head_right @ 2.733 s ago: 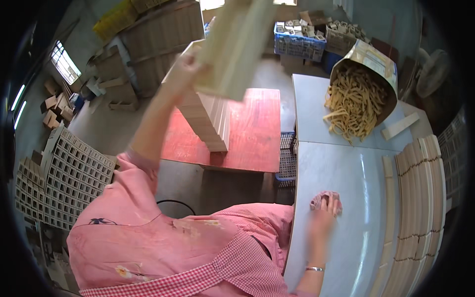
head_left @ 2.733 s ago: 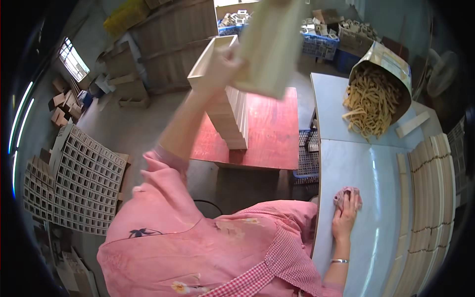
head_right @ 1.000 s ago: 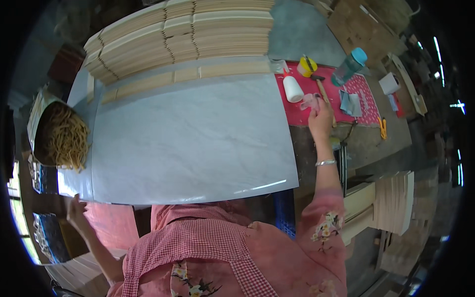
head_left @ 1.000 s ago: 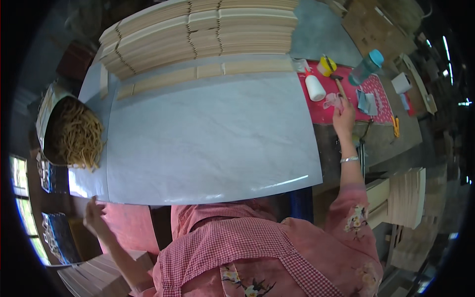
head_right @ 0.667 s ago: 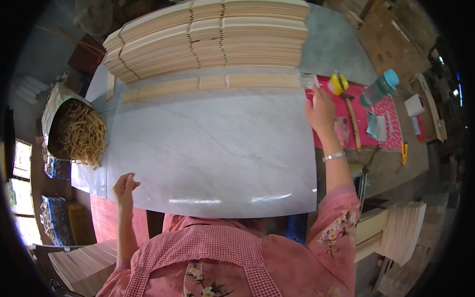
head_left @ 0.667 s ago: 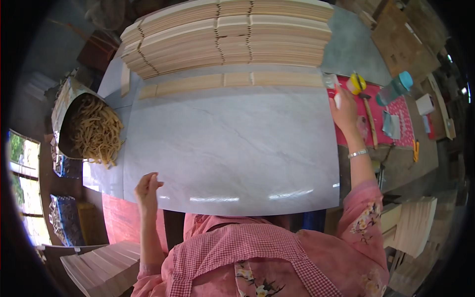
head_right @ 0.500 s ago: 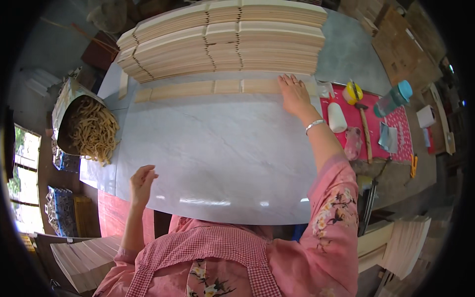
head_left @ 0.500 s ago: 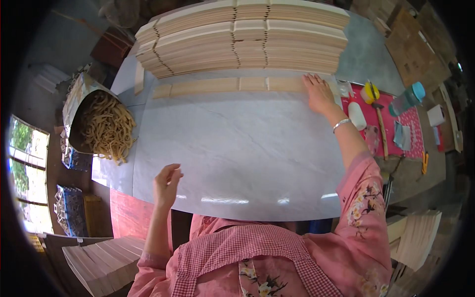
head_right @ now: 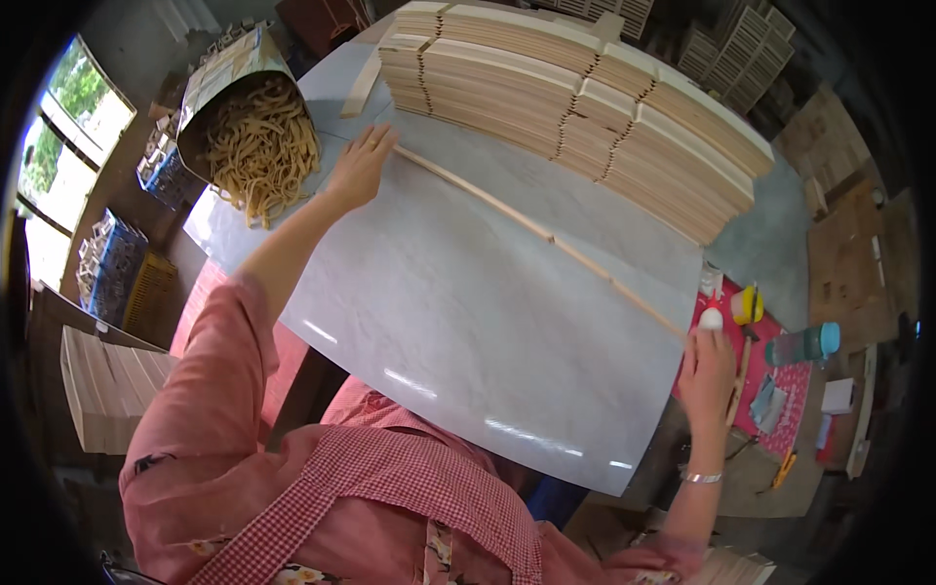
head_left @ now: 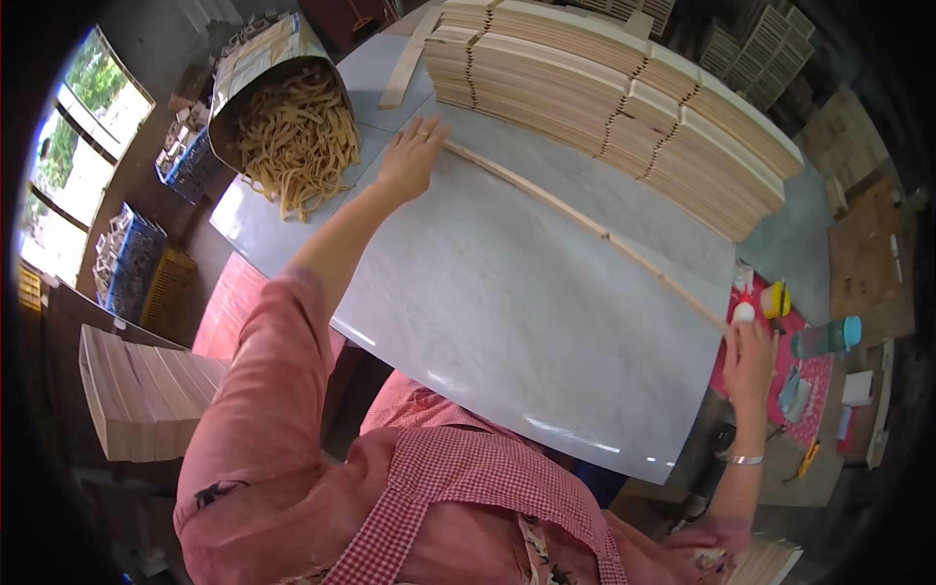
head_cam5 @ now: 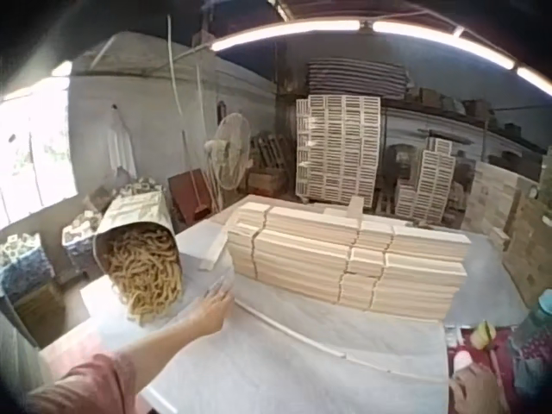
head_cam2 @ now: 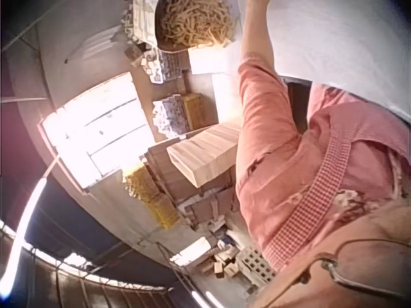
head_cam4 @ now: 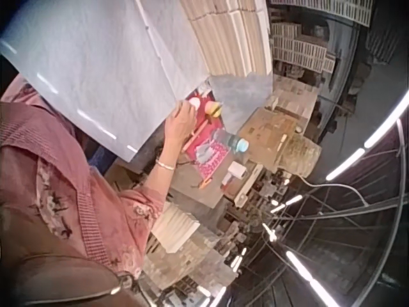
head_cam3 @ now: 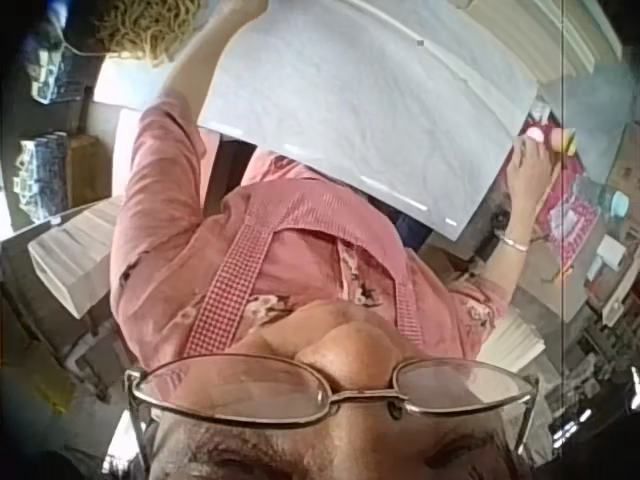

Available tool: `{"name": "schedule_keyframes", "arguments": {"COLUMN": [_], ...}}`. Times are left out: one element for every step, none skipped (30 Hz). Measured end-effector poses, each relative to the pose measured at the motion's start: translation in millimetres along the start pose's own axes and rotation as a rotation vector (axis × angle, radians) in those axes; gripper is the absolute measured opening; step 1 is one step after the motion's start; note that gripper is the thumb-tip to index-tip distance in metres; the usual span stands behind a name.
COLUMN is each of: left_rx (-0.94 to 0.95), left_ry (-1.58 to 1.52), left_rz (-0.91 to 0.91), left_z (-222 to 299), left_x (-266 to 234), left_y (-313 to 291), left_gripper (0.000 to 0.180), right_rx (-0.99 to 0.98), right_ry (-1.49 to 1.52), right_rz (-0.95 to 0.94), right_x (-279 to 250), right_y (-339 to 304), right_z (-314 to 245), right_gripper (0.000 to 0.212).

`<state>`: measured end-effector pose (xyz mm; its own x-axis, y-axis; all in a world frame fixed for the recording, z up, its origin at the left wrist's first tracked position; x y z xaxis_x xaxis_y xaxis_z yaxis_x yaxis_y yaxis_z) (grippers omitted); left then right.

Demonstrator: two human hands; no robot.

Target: Assembling and nailing wooden box components at a factory workstation.

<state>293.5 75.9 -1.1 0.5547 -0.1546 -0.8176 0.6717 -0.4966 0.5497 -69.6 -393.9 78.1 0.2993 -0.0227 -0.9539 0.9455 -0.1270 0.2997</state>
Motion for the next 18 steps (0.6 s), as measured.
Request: {"name": "schedule_keyframes", "arguments": {"left_rx": [-0.006, -0.002, 0.008, 0.026, 0.042, 0.048, 0.077, 0.110, 0.146, 0.178, 0.172, 0.139, 0.109, 0.078, 0.042, 0.032, 0.016, 0.004], "left_ry": [-0.019, -0.012, -0.005, 0.000, 0.008, -0.002, -0.007, -0.009, -0.007, -0.003, 0.002, -0.035, -0.075, -0.116, -0.157, -0.158, -0.189, -0.217], "left_rz": [0.009, -0.104, -0.220, -0.339, -0.458, -0.454, -0.509, -0.564, -0.621, -0.679, -0.691, -0.734, -0.773, -0.812, -0.854, -0.860, -0.850, -0.839], "left_z": [2.7, 2.7, 5.3, 9.9, 14.5, 17.9, 20.6, 22.5, 25.7, 28.8, 30.5, 35.5, 44.6, 53.6, 60.8, 65.2, 69.9, 73.3], "left_x": [-1.2, 3.1, -0.3, -3.5, -5.1, -11.5, -16.3, -21.2, -26.9, -33.1, -43.3, -53.6, -62.9, -70.4, -74.0, -78.9, -83.6, -85.9], "left_y": [10.9, 20.1, 26.5, 29.5, 25.7, 22.0, 10.7, -0.8, -13.4, -25.5, -39.4, -53.2, -63.9, -74.0, -85.1, -92.3, -98.4, -102.5], "left_gripper": [0.044, 0.041, 0.038, 0.035, 0.032, 0.032, 0.029, 0.026, 0.024, 0.022, 0.022, 0.024, 0.026, 0.027, 0.029, 0.029, 0.032, 0.034], "right_rx": [0.003, 0.002, 0.000, -0.008, -0.021, 0.027, 0.070, 0.076, 0.130, 0.181, 0.258, 0.337, 0.201, 0.163, 0.121, 0.055, -0.009, -0.012], "right_ry": [0.033, 0.068, 0.051, 0.043, 0.037, 0.015, -0.005, -0.009, -0.017, -0.022, 0.007, 0.032, 0.125, 0.182, 0.241, 0.297, 0.351, 0.354], "right_rz": [0.010, 0.021, 0.020, 0.047, 0.074, 0.050, 0.026, 0.027, 0.017, 0.006, -0.143, -0.295, -0.177, -0.184, -0.194, -0.209, -0.225, -0.231], "right_x": [-7.8, -12.9, -15.4, -19.3, -21.7, -17.1, -9.8, 2.1, 17.6, 27.8, 41.0, 52.5, 62.7, 75.6, 84.8, 94.1, 102.2, 110.4], "right_y": [-22.0, -35.3, -42.7, -52.3, -60.0, -64.6, -64.9, -63.3, -60.5, -55.4, -42.4, -35.2, -31.3, -28.0, -20.7, -13.5, -9.3, -5.2], "right_z": [-0.4, -1.6, -6.5, -14.2, -18.1, -15.7, -13.6, -15.4, -16.1, -16.4, -32.3, -52.3, -73.2, -89.4, -111.1, -128.2, -143.9, -156.8], "right_gripper": [0.011, 0.011, 0.011, 0.012, 0.013, 0.017, 0.021, 0.021, 0.028, 0.035, 0.040, 0.045, 0.050, 0.047, 0.044, 0.039, 0.035, 0.035]}}
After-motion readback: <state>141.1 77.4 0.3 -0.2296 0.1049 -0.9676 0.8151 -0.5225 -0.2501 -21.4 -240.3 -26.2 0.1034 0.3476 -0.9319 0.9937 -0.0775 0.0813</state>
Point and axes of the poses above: each hand's wrist, its own y-axis towards the middle knuckle, its own x-axis out of the palm, z = x × y, the point moved 6 cm from there along y, towards the middle knuckle, and after that the axes turned 2 degrees about -x, right-handed, at the moved point
